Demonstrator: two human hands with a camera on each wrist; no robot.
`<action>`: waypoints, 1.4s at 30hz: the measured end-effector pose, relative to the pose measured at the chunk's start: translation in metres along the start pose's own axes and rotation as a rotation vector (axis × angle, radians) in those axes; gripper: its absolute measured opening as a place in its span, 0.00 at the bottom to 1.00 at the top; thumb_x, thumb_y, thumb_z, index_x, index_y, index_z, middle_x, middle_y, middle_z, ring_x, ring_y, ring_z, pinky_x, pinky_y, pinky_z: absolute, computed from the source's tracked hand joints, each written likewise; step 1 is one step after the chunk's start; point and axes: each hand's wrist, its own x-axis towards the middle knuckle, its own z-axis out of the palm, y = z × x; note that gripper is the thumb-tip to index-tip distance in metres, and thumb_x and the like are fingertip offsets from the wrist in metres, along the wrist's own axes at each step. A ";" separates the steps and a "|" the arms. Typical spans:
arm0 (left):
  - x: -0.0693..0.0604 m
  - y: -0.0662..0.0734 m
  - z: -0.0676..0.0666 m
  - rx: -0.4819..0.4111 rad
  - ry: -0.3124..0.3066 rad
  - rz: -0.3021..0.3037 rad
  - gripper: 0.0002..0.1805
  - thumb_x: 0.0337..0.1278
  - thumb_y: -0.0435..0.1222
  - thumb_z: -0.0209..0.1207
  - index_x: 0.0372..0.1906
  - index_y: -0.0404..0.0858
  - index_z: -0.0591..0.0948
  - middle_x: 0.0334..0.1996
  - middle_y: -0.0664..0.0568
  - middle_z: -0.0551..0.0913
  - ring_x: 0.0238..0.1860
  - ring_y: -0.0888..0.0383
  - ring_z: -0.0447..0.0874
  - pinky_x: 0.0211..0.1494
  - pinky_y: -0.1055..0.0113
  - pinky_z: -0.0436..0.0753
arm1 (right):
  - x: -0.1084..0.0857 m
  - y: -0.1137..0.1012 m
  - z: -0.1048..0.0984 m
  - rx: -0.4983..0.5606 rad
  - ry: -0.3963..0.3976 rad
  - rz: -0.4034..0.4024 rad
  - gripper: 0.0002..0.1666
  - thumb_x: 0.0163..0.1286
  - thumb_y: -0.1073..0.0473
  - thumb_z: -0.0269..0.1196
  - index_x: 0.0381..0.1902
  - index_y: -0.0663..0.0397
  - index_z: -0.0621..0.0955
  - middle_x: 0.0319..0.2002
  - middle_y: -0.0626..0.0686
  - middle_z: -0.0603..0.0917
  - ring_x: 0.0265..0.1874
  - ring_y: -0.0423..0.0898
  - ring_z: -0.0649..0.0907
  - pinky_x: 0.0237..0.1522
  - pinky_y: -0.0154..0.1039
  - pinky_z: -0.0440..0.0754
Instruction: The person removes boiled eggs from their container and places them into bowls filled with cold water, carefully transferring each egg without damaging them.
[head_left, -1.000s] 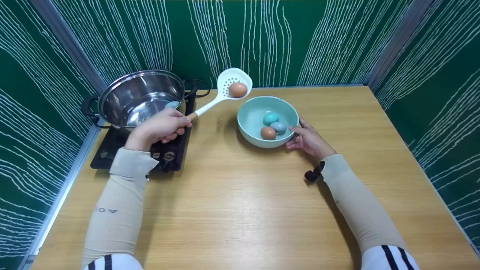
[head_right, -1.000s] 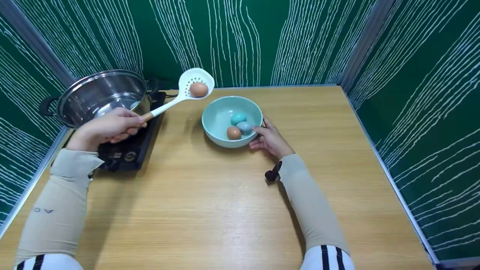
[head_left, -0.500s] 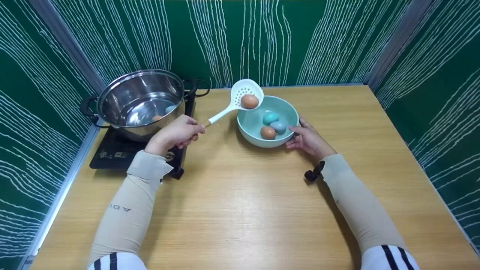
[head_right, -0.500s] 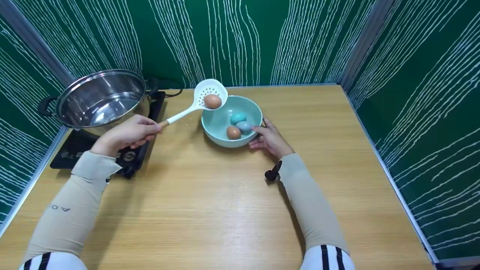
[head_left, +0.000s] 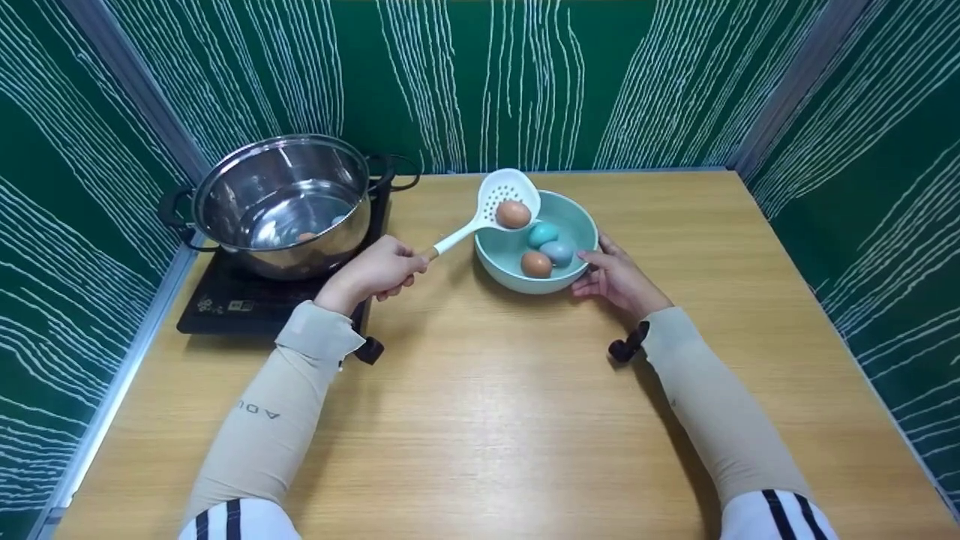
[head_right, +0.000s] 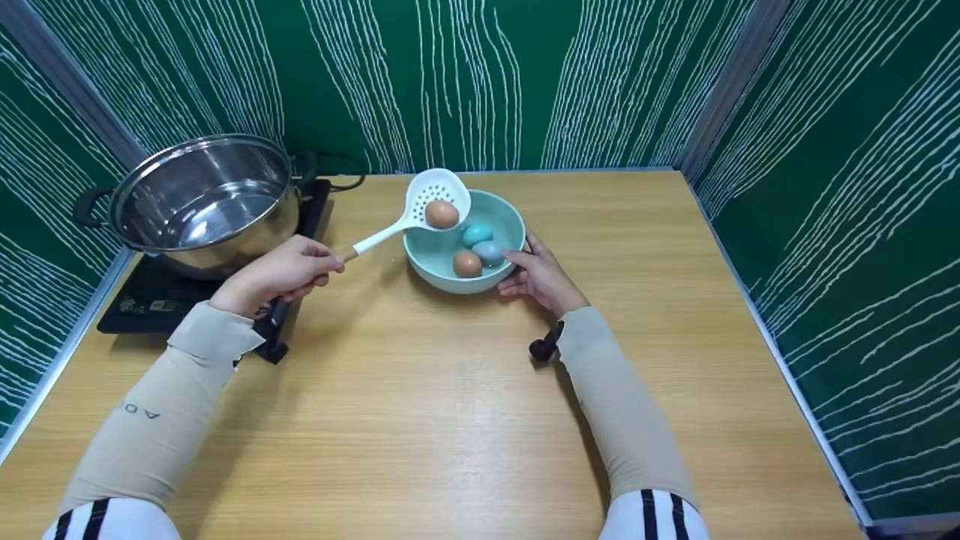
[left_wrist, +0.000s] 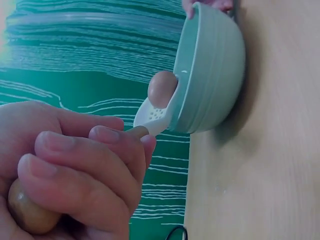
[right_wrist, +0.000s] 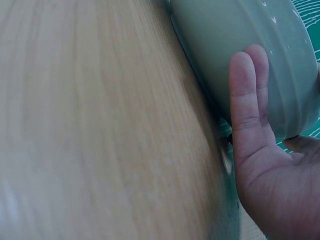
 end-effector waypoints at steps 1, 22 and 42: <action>0.000 0.000 0.001 0.004 0.002 0.003 0.14 0.85 0.41 0.53 0.44 0.37 0.83 0.22 0.57 0.72 0.15 0.63 0.64 0.19 0.70 0.64 | 0.000 0.000 0.000 0.001 0.000 0.003 0.46 0.89 0.54 0.53 0.90 0.30 0.41 0.53 0.61 0.81 0.29 0.49 0.91 0.42 0.44 0.93; 0.007 0.012 0.022 0.223 0.067 0.011 0.15 0.84 0.43 0.54 0.40 0.37 0.82 0.17 0.57 0.68 0.15 0.60 0.64 0.18 0.68 0.65 | -0.001 -0.001 0.001 -0.025 -0.003 -0.016 0.47 0.89 0.54 0.54 0.90 0.30 0.41 0.48 0.57 0.83 0.28 0.47 0.92 0.40 0.41 0.93; 0.006 0.000 0.034 0.377 0.229 0.108 0.15 0.81 0.44 0.59 0.48 0.37 0.88 0.26 0.53 0.75 0.20 0.57 0.71 0.22 0.66 0.69 | -0.002 0.001 0.000 -0.039 0.005 -0.011 0.47 0.89 0.54 0.53 0.90 0.31 0.39 0.41 0.54 0.85 0.29 0.46 0.91 0.42 0.42 0.93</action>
